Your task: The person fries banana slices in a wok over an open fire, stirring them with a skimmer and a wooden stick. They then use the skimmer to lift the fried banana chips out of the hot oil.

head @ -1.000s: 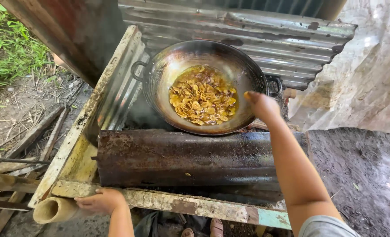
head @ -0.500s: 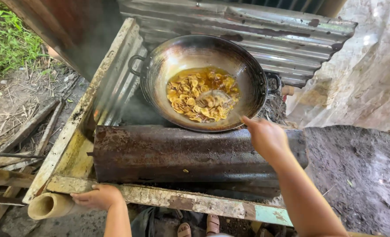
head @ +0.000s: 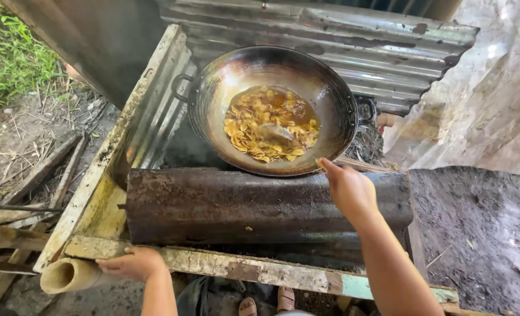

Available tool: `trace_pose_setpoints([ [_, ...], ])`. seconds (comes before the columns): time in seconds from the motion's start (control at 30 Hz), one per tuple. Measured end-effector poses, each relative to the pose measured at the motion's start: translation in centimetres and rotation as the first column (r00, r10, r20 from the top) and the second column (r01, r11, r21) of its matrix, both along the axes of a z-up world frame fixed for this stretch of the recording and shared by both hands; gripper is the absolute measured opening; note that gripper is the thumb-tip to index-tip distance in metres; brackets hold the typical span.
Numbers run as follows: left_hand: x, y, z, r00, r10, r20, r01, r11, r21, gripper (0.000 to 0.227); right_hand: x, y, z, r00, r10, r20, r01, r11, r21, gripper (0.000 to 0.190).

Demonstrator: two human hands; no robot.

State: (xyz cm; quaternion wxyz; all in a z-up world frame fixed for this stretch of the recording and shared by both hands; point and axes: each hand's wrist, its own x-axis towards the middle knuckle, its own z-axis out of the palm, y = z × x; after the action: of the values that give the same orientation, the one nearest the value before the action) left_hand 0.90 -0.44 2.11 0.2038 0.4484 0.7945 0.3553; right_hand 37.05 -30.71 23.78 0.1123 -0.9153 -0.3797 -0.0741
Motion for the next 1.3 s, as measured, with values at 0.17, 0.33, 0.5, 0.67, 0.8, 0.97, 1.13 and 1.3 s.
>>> trace_pose_setpoints([
  [0.17,-0.7,1.2,-3.0,0.997,0.003,-0.075,0.000,0.999,0.035,0.078,-1.8,-0.9,3.2,0.996,0.067,-0.054,-0.058,0.987,0.153,0.041],
  [0.33,0.7,-0.2,2.2,1.000,-0.006,0.030,0.008,0.999,-0.040,0.076,-3.8,-0.8,3.7,0.974,0.164,-0.155,-0.148,0.983,0.112,0.042],
  [0.5,0.2,0.5,-0.1,0.999,0.014,-0.033,-0.016,0.997,-0.077,0.078,1.5,3.1,-0.9,0.997,0.071,-0.031,-0.069,0.995,0.069,0.037],
  [0.67,-0.3,0.9,-2.0,0.998,0.018,-0.061,-0.019,1.000,-0.004,0.078,0.3,6.8,3.8,0.993,0.095,0.068,-0.098,0.994,0.054,0.041],
  [0.8,-0.8,0.7,-2.4,1.000,-0.006,-0.019,0.007,0.998,0.066,0.076,0.1,14.2,4.1,0.955,0.243,0.170,-0.183,0.935,-0.303,0.056],
  [0.97,-0.4,0.9,-2.1,1.000,0.005,-0.018,-0.003,0.995,0.100,0.077,3.2,13.6,1.7,0.779,0.510,0.364,-0.241,0.780,-0.577,0.042],
  [1.13,-0.5,0.8,-2.2,0.998,0.022,-0.053,-0.016,0.994,0.109,0.077,3.6,9.9,10.5,0.767,0.508,0.391,-0.154,0.738,-0.657,0.034],
  [1.3,0.3,0.3,0.5,1.000,0.003,-0.003,-0.003,1.000,-0.006,0.076,2.3,13.8,12.2,0.822,0.416,0.389,-0.123,0.796,-0.593,0.037],
])
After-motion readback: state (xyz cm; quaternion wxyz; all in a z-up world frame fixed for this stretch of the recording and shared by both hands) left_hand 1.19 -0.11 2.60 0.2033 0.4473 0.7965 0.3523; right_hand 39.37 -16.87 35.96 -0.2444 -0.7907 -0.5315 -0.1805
